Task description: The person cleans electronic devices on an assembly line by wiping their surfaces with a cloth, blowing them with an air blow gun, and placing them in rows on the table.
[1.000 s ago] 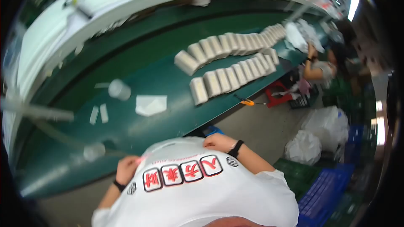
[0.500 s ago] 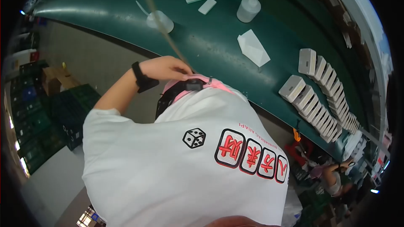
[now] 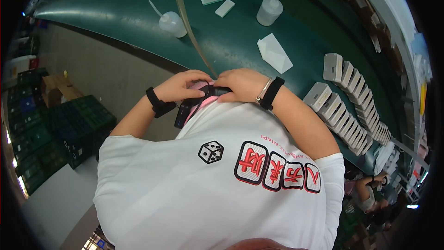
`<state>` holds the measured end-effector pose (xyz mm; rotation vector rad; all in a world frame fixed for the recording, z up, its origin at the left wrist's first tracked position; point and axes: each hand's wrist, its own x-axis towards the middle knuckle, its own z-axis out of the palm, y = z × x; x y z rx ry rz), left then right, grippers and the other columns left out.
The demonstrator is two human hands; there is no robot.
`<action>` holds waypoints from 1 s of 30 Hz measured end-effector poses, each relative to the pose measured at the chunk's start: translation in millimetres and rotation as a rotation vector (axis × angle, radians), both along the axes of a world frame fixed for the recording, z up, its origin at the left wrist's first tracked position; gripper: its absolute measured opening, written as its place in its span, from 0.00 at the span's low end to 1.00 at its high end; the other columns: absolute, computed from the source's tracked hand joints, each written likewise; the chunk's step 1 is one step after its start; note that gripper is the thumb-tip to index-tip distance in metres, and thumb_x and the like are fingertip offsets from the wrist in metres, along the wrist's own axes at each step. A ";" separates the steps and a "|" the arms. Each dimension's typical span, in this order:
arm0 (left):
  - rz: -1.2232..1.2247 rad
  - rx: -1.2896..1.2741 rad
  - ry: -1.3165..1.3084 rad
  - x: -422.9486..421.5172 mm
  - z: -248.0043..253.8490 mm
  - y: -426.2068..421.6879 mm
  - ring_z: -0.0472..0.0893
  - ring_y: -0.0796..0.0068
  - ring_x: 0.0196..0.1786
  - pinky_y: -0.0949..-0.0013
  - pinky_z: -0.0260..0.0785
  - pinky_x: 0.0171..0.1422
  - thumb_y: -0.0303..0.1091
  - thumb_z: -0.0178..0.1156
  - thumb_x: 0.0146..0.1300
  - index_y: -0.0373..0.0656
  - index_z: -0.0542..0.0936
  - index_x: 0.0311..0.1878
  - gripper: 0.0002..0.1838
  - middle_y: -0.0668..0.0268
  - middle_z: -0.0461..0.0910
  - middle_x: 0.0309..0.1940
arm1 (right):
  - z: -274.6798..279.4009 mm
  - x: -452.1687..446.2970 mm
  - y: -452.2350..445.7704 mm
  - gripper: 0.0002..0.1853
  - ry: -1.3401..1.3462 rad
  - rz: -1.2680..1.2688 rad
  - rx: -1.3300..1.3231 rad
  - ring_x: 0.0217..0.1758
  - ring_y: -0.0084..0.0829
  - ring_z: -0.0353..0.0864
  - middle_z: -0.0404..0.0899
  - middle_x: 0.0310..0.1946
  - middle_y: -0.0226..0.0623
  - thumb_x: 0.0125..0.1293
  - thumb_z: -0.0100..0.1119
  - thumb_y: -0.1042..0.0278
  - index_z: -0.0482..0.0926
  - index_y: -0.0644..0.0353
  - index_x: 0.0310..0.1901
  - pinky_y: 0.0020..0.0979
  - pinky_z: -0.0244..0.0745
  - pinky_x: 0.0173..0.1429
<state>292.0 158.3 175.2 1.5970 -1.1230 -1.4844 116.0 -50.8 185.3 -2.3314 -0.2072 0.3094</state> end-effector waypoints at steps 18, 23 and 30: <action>-0.129 -0.180 -0.233 -35.0 -22.8 -28.6 0.69 0.53 0.71 0.56 0.56 0.78 0.38 0.61 0.69 0.42 0.77 0.66 0.24 0.55 0.73 0.68 | 22.6 -29.5 -2.1 0.17 -0.631 0.016 -0.376 0.42 0.34 0.83 0.81 0.41 0.41 0.57 0.61 0.71 0.79 0.68 0.48 0.32 0.81 0.39; -0.155 -0.048 -0.125 -39.1 -26.0 -41.5 0.69 0.49 0.70 0.54 0.60 0.75 0.40 0.60 0.70 0.39 0.77 0.63 0.22 0.51 0.72 0.67 | 16.7 -0.4 -8.9 0.12 -0.448 -0.174 -0.220 0.41 0.37 0.84 0.82 0.36 0.36 0.59 0.61 0.69 0.83 0.60 0.45 0.33 0.82 0.43; -0.168 0.002 -0.157 -37.2 -9.8 -52.1 0.66 0.50 0.74 0.55 0.55 0.79 0.39 0.60 0.72 0.40 0.73 0.68 0.25 0.52 0.69 0.71 | -19.9 -36.4 -47.3 0.17 -0.081 -0.639 0.283 0.40 0.34 0.87 0.87 0.42 0.46 0.65 0.61 0.74 0.82 0.62 0.56 0.31 0.81 0.44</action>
